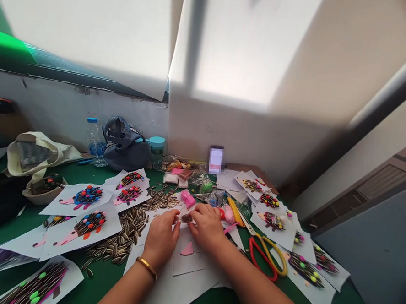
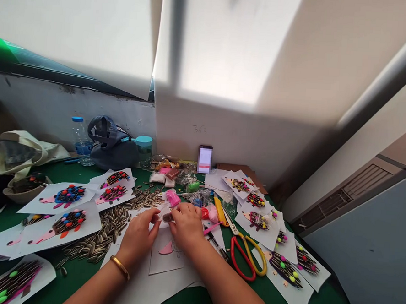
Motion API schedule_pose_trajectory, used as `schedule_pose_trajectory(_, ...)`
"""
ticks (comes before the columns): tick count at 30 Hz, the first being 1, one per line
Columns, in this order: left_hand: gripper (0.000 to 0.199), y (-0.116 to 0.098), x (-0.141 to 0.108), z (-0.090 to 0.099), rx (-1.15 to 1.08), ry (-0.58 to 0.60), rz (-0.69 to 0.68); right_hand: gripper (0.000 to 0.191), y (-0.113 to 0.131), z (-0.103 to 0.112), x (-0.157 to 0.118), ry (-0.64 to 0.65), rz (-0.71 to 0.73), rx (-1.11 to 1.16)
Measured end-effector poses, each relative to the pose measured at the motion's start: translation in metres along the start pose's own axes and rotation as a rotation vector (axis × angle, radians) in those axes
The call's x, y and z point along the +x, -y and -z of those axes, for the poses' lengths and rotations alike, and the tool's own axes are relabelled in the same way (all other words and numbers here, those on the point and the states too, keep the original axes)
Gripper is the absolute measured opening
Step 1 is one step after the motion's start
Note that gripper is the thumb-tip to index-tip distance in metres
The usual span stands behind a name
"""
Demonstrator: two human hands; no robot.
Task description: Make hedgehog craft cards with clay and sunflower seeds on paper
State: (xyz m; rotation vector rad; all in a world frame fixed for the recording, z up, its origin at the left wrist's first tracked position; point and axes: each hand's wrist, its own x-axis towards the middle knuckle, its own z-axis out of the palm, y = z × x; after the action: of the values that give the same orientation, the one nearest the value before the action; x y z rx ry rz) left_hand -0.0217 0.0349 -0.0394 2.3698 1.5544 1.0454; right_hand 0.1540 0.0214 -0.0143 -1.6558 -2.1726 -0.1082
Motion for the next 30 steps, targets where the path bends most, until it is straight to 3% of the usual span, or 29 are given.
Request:
schedule_pose_trajectory(3, 0.016, 0.001, 0.003, 0.001, -0.002, -0.006, 0.017, 0.026, -0.020, 0.008, -0.008, -0.072, -0.064, 0.040)
schedule_pose_trajectory(7, 0.015, 0.002, 0.006, 0.003, 0.018, 0.073, 0.085, 0.025, -0.065, 0.022, 0.000, -0.096, -0.328, -0.076)
schedule_pose_trajectory(11, 0.021, 0.001, 0.006, 0.003, 0.036, 0.108, 0.105, 0.032, -0.100, 0.025, 0.025, -0.011, -0.312, -0.101)
schedule_pose_trajectory(16, 0.025, 0.000, 0.006, 0.004, 0.027, 0.136, 0.111, 0.046, -0.108, 0.012, 0.049, 0.115, -0.246, -0.094)
schedule_pose_trajectory(21, 0.026, 0.000, 0.006, 0.003, 0.030, 0.119, 0.089, 0.063, -0.114, 0.004, 0.046, 0.099, -0.328, -0.078)
schedule_pose_trajectory(30, 0.028, 0.001, 0.006, -0.001, 0.034, 0.153, 0.106, 0.037, -0.145, 0.013, 0.032, -0.032, -0.456, 0.053)
